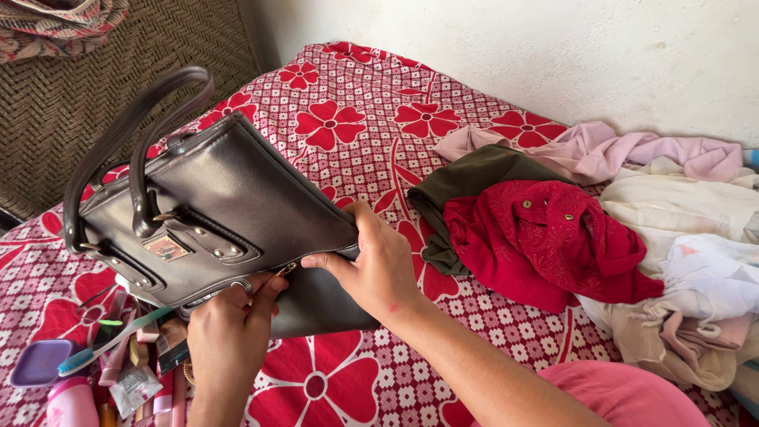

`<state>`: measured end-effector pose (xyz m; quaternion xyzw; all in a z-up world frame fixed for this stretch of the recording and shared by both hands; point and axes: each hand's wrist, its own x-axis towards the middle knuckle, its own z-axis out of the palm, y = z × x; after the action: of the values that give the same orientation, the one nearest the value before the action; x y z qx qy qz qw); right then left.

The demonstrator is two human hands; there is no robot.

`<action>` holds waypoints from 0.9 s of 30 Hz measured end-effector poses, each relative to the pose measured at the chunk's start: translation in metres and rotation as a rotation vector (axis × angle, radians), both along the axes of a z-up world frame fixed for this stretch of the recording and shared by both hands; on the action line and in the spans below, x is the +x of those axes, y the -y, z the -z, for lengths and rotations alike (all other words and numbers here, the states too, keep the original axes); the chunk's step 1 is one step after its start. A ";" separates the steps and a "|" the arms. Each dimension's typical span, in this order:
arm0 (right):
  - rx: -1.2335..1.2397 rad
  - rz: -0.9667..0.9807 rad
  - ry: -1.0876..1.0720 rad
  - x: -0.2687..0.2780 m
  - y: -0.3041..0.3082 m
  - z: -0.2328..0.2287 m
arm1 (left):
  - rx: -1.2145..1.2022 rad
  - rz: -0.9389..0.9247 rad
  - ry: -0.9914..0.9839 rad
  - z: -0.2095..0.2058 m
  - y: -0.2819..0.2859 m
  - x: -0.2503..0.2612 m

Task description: The person packs a brown handbag with daily essentials including a wallet, coins, a toothbrush, and small toiletries. They open and close the bag's zippers, place items into the main compartment and side pocket, then set the bag aside.

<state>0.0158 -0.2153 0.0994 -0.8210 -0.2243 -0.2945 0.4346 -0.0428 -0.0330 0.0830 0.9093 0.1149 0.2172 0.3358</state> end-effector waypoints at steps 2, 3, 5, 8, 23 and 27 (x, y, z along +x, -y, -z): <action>-0.012 0.005 -0.019 0.000 0.001 0.001 | -0.033 0.027 -0.039 -0.002 -0.003 0.000; -0.013 0.004 -0.039 0.000 0.002 0.002 | -0.049 0.040 -0.059 -0.002 -0.004 -0.001; -0.010 0.001 -0.054 0.001 0.002 0.003 | -0.080 0.052 -0.091 -0.003 -0.007 -0.001; -0.001 0.007 -0.047 0.002 0.003 0.004 | -0.108 0.068 -0.141 -0.002 -0.014 -0.002; 0.009 0.062 -0.035 0.019 0.015 0.017 | -0.078 -0.010 -0.186 0.033 -0.077 -0.008; 0.109 0.082 -0.152 0.036 0.031 0.029 | 0.169 -0.183 -0.538 0.055 -0.125 -0.007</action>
<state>0.0515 -0.2463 0.0705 -0.8246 -0.1407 -0.2608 0.4818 -0.0494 0.0923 0.0285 0.9449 0.2628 0.0064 0.1952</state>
